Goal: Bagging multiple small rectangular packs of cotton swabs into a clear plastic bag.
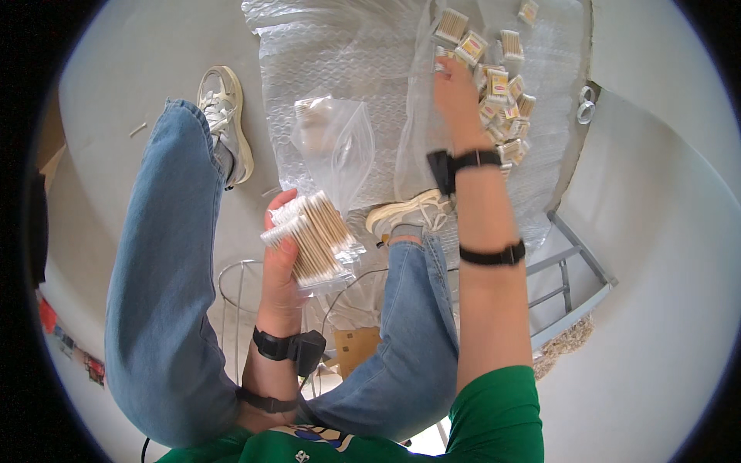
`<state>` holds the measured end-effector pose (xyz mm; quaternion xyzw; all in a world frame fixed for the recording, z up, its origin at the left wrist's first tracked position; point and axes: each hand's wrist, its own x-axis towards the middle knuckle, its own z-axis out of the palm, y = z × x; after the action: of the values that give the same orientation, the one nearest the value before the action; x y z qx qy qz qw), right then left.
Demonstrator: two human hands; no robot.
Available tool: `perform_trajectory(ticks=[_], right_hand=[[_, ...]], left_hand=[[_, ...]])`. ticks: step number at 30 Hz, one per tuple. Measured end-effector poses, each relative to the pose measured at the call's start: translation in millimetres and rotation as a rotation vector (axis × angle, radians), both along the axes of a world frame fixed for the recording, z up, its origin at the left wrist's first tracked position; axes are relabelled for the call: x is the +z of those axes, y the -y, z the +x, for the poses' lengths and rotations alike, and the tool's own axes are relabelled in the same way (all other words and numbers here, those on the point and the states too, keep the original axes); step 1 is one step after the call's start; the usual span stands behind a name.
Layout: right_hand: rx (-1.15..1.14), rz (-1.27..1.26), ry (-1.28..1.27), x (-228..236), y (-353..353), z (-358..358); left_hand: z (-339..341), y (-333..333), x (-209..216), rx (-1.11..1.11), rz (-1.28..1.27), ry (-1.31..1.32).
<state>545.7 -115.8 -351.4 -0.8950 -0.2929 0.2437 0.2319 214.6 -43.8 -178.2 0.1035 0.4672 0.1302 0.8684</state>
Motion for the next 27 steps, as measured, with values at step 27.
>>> perform_trajectory(ticks=[27], right_hand=[[0.06,0.111,-0.903,210,6,-187]], left_hand=[[7,16,3,0.008,0.371,-0.173]])
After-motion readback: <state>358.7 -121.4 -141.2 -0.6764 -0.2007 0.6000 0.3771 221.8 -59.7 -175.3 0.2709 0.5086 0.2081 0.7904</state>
